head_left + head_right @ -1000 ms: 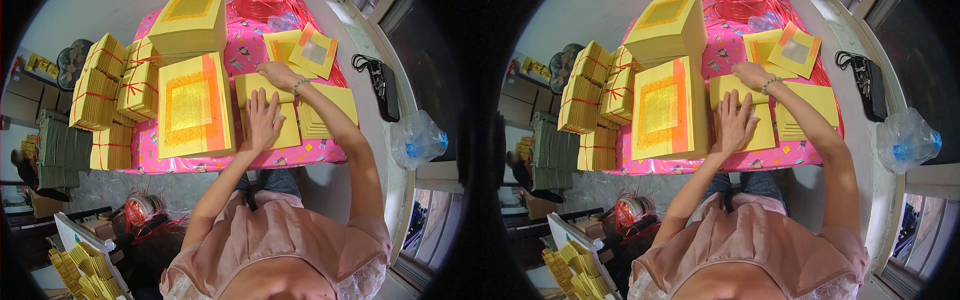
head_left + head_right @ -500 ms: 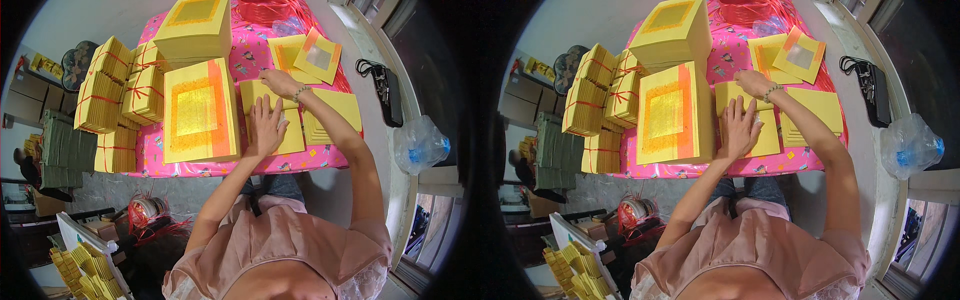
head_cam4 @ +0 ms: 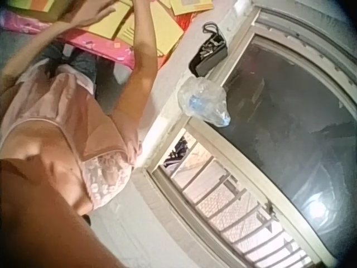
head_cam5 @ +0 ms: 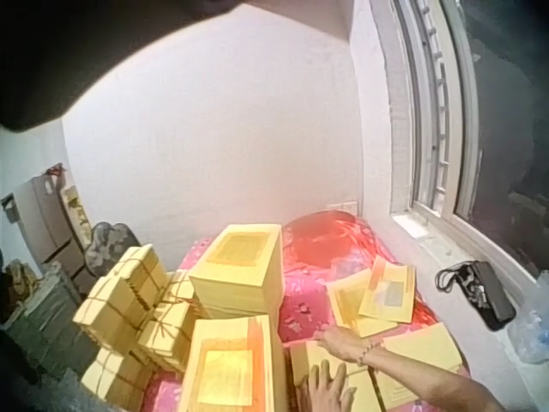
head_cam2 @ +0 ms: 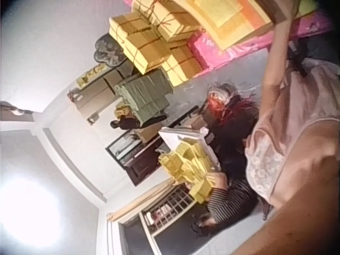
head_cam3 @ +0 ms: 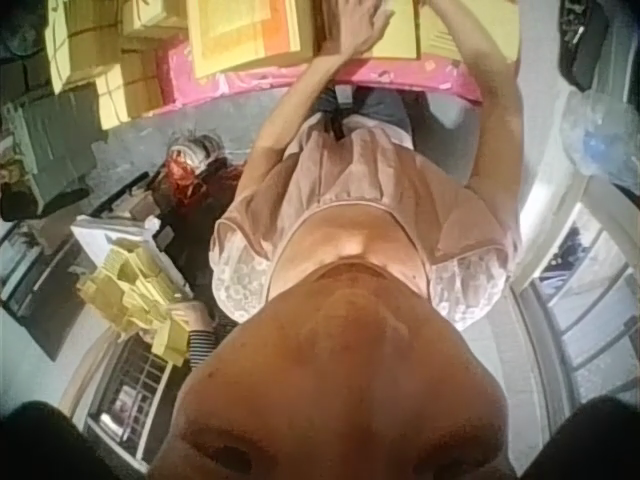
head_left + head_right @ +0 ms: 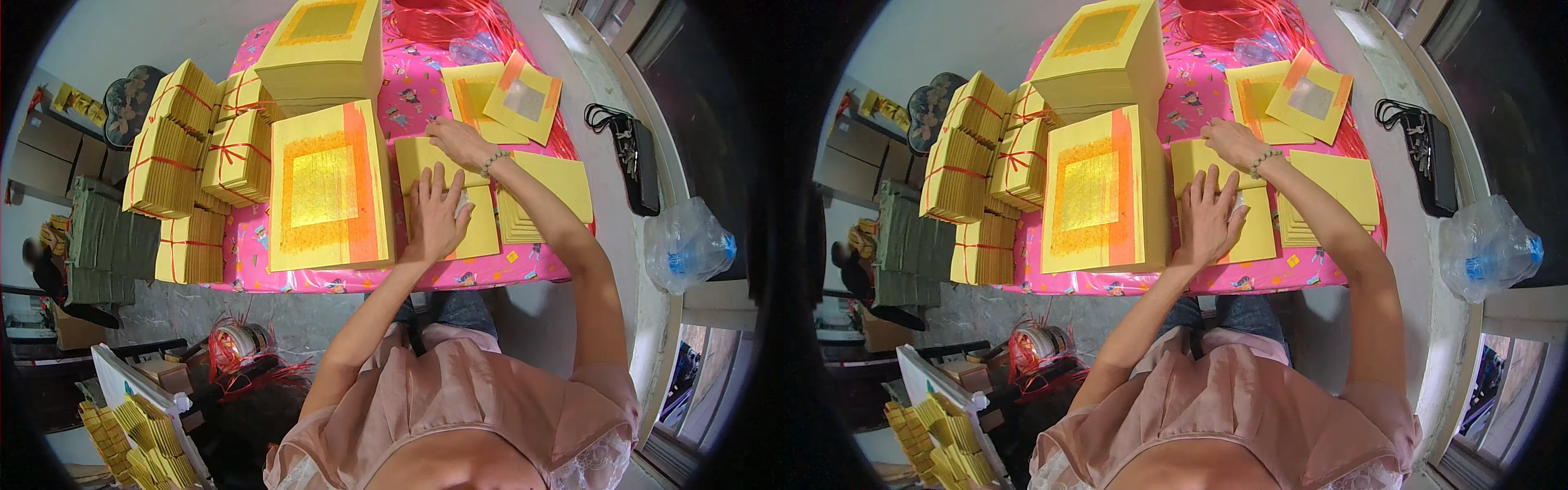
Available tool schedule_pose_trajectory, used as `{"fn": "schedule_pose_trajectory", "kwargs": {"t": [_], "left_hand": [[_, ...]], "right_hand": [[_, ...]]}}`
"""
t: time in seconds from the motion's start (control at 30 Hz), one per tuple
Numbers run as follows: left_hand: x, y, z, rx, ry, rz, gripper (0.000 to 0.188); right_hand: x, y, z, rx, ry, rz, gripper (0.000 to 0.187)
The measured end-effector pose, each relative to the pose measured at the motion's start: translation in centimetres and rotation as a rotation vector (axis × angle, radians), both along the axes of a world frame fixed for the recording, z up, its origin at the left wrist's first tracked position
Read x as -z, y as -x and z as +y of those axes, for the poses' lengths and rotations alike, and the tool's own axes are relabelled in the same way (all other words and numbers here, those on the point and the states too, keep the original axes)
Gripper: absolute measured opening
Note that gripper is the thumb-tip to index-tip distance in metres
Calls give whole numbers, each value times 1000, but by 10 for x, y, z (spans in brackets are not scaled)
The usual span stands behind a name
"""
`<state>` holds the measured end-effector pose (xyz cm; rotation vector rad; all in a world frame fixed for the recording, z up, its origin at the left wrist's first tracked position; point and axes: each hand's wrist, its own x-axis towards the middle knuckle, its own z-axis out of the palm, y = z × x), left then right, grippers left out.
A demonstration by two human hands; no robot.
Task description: Fold and stack sheets of joss paper on a table.
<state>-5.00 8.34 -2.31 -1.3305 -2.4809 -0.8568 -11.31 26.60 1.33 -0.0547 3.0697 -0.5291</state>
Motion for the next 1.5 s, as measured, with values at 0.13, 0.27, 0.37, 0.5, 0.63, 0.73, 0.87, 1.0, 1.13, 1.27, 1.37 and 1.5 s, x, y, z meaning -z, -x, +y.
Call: {"fn": "schedule_pose_trajectory", "kwargs": {"t": [0.13, 0.27, 0.37, 0.5, 0.63, 0.73, 0.87, 1.0, 1.13, 1.27, 1.37, 1.5], "left_hand": [[2, 0, 1, 8, -53, 3, 57], [0, 2, -3, 8, 25, -11, 55], [-1, 1, -3, 9, 15, 9, 55], [-1, 2, -3, 12, 9, 21, 57], [3, 3, -4, 17, 21, 37, 56], [3, 4, -2, 28, 21, 43, 55], [3, 7, -7, 46, 24, 23, 56], [3, 7, -13, 17, 64, 29, 60], [5, 0, -23, -91, 91, -10, 62], [10, 3, -18, -105, 82, -63, 62], [10, 4, -19, -98, 83, -77, 62], [14, 5, -19, -104, 90, -60, 62]], "right_hand": [[-4, -12, -10, 39, -174, 118, 26], [-23, -66, -46, 100, -357, 280, 29], [-29, -112, -64, 160, -475, 72, 32], [-7, -134, -64, 154, -512, 187, 32], [2, -138, -64, 107, -531, 131, 34], [17, -140, -66, 147, -521, 164, 38], [21, -139, -71, 189, -498, 190, 39], [25, -142, -70, 207, -472, 209, 34], [16, -141, -74, 222, -335, 164, 38], [28, -140, -79, 249, -372, 250, 42], [22, -141, -77, 225, -364, 259, 40], [14, -131, -72, 220, -354, 272, 34]]}}
